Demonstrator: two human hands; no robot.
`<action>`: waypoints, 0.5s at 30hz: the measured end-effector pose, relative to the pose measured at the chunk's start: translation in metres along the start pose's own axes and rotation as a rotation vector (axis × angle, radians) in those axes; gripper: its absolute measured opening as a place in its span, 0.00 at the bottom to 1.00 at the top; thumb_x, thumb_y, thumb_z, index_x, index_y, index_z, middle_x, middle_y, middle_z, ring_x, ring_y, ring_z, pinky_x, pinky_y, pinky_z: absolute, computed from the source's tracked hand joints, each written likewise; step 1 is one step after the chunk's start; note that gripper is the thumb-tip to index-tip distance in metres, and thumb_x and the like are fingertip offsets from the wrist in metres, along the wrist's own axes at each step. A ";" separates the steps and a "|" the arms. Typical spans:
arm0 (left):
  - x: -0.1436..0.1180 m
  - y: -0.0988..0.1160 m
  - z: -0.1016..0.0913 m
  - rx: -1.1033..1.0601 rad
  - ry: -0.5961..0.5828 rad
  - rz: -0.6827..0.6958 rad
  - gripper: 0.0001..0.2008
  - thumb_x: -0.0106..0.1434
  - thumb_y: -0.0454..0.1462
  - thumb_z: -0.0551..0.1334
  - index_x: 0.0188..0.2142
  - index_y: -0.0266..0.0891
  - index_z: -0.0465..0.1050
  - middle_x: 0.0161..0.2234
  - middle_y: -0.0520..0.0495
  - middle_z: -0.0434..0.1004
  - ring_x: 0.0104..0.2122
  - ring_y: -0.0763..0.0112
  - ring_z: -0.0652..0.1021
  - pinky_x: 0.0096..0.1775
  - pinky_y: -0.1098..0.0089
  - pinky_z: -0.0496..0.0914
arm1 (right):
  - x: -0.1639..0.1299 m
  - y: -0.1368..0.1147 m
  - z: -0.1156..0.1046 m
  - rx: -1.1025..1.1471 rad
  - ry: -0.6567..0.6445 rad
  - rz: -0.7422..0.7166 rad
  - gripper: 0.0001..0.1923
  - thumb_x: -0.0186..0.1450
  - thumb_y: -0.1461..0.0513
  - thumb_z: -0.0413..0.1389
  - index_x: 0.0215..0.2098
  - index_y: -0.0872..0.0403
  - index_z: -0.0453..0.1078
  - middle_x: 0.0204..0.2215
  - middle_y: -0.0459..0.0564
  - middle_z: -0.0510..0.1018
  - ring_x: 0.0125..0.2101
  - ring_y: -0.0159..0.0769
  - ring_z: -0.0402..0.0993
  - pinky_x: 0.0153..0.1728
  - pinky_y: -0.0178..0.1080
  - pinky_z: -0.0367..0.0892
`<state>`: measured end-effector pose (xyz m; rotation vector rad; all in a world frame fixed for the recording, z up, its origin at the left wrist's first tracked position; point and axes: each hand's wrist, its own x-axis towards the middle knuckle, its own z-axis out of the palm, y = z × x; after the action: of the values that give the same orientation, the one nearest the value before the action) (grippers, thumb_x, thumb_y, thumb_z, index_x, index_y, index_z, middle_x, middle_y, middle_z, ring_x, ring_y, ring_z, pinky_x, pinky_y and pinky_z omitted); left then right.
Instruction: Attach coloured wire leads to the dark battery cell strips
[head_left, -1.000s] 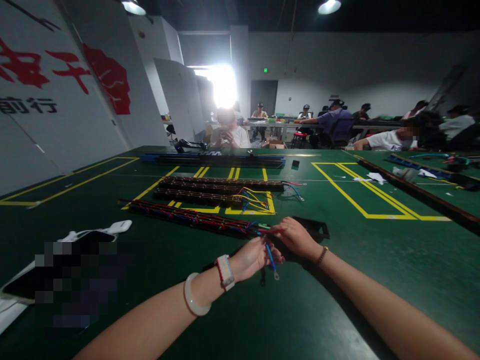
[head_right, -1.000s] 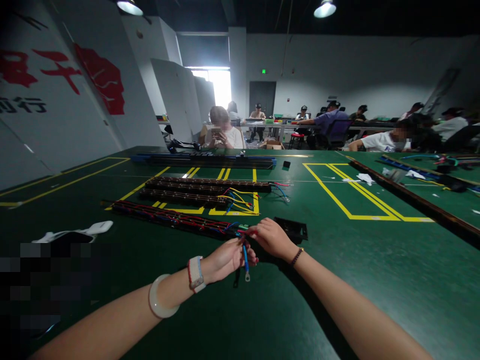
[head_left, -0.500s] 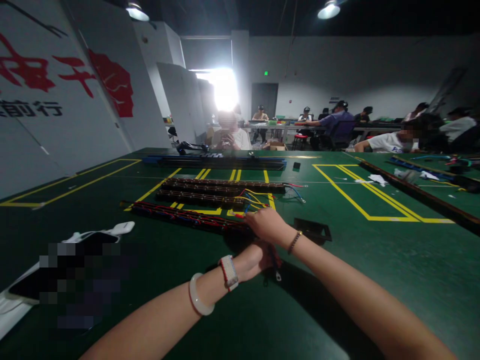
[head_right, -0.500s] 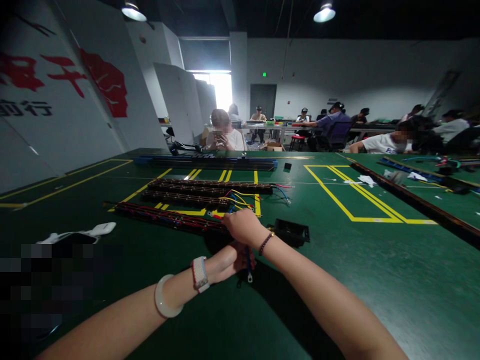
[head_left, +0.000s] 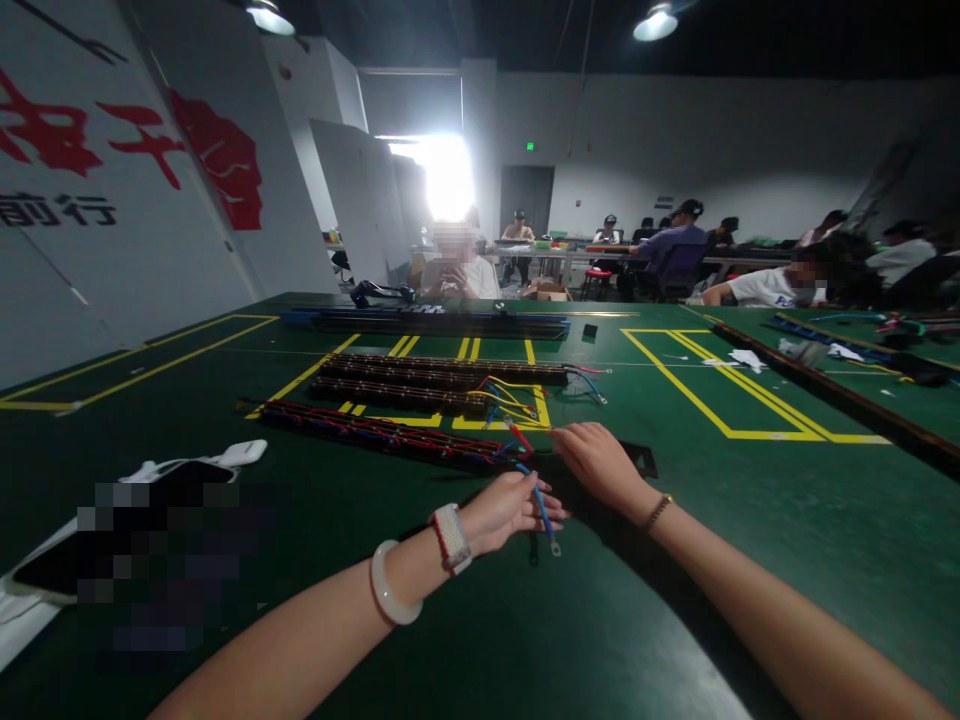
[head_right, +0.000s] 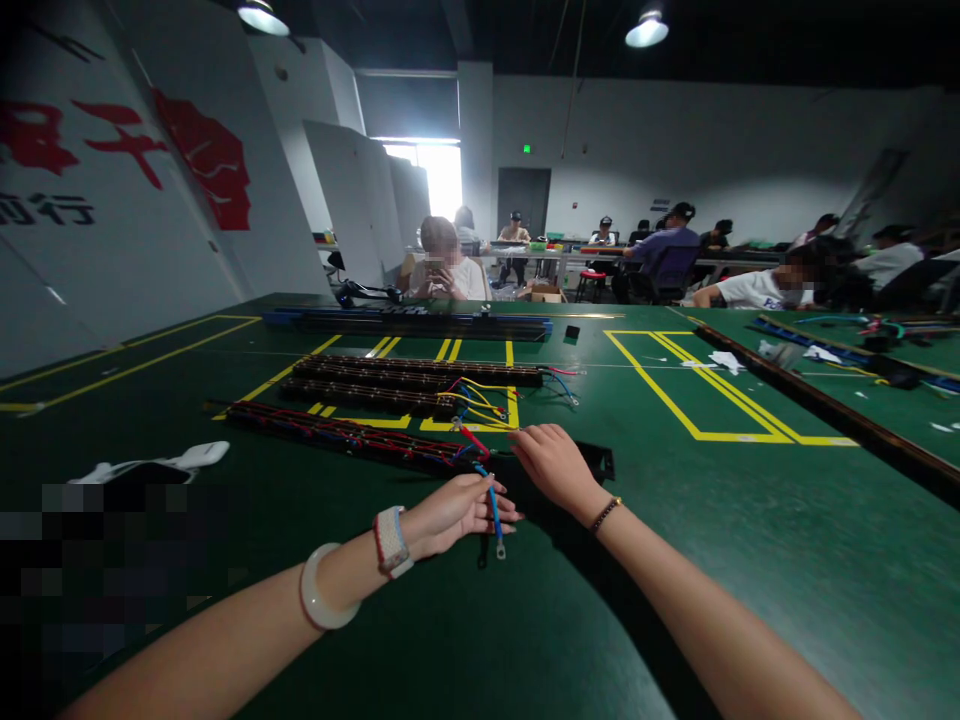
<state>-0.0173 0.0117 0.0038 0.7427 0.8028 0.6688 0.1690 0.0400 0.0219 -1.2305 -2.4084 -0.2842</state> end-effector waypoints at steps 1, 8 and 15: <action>-0.001 0.002 -0.002 0.032 0.000 0.006 0.10 0.65 0.40 0.54 0.36 0.33 0.63 0.30 0.40 0.75 0.33 0.61 0.79 0.43 0.56 0.69 | -0.006 0.003 0.004 -0.051 -0.006 -0.025 0.16 0.70 0.60 0.42 0.48 0.57 0.68 0.38 0.55 0.76 0.38 0.39 0.68 0.43 0.41 0.59; -0.002 0.011 -0.009 0.338 -0.003 -0.007 0.15 0.63 0.46 0.56 0.38 0.34 0.63 0.25 0.50 0.71 0.24 0.68 0.77 0.34 0.63 0.70 | -0.014 0.006 0.017 -0.208 -0.013 -0.132 0.17 0.69 0.59 0.47 0.54 0.52 0.65 0.44 0.53 0.75 0.43 0.39 0.68 0.49 0.44 0.57; -0.009 0.029 -0.012 0.848 0.039 -0.039 0.15 0.64 0.42 0.52 0.28 0.35 0.66 0.16 0.57 0.62 0.11 0.80 0.64 0.18 0.76 0.60 | -0.014 0.006 0.018 -0.215 -0.030 -0.139 0.16 0.69 0.58 0.47 0.53 0.51 0.66 0.44 0.52 0.75 0.42 0.38 0.68 0.49 0.43 0.57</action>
<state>-0.0393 0.0253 0.0245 1.4737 1.1447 0.2832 0.1759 0.0397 -0.0006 -1.1632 -2.5463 -0.5845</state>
